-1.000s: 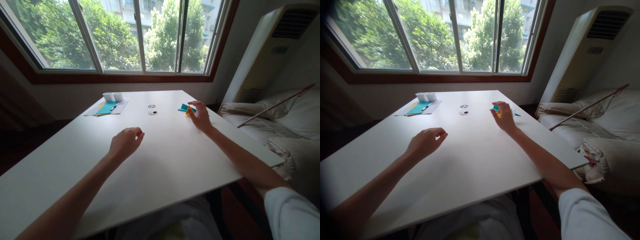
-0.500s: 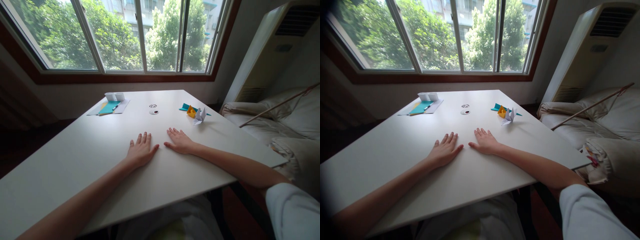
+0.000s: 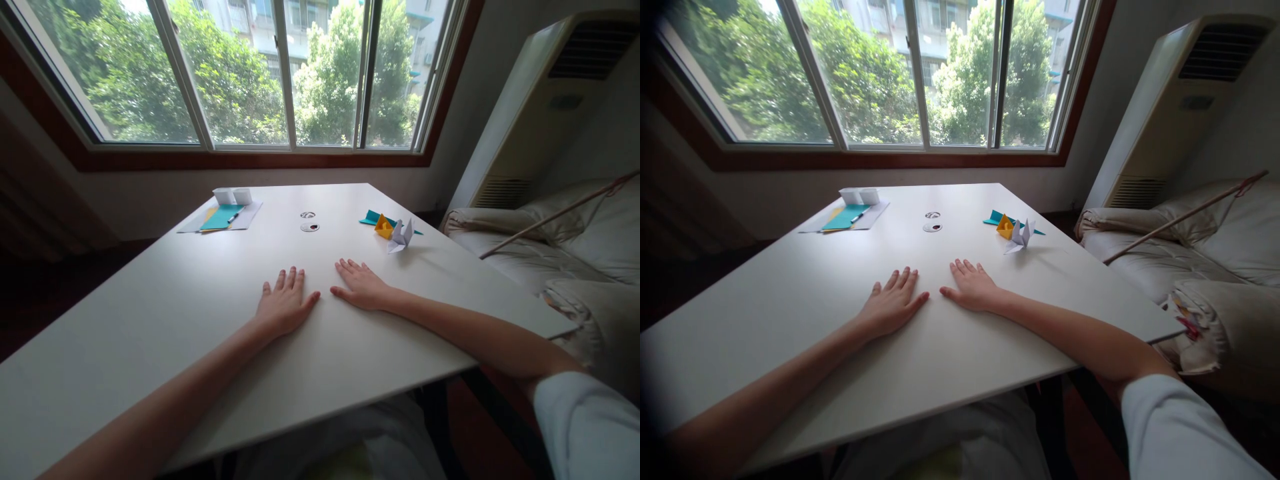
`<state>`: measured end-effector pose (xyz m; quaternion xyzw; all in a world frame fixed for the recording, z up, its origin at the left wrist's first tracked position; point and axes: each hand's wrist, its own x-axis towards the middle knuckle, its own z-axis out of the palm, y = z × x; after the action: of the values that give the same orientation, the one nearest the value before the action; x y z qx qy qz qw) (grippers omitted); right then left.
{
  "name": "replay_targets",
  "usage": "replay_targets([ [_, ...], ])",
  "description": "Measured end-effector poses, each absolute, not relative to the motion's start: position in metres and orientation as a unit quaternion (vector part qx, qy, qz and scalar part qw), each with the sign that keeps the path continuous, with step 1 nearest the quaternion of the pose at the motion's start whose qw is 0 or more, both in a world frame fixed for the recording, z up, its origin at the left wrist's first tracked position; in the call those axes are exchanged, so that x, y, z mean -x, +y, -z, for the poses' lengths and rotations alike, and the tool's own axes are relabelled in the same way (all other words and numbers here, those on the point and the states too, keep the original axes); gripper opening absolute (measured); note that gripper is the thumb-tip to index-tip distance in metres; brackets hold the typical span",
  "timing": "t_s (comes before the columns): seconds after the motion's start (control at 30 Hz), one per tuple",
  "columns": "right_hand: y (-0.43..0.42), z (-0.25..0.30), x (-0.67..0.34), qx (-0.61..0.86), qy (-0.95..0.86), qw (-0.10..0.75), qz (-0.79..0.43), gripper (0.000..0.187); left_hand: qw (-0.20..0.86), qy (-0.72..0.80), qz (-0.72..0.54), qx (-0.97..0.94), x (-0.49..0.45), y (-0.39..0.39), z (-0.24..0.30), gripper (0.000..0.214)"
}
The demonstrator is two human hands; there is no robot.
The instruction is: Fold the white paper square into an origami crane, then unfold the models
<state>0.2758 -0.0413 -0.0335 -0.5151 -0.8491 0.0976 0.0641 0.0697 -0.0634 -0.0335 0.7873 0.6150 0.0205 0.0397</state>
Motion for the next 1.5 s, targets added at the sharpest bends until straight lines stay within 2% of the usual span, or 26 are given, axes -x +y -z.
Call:
replay_targets([
  [1.5,-0.0416,0.0331,-0.2748,0.519,-0.849,0.057,-0.082,0.082,0.033,0.620,-0.008,-0.784,-0.0716,-0.0651,0.0301,0.075],
])
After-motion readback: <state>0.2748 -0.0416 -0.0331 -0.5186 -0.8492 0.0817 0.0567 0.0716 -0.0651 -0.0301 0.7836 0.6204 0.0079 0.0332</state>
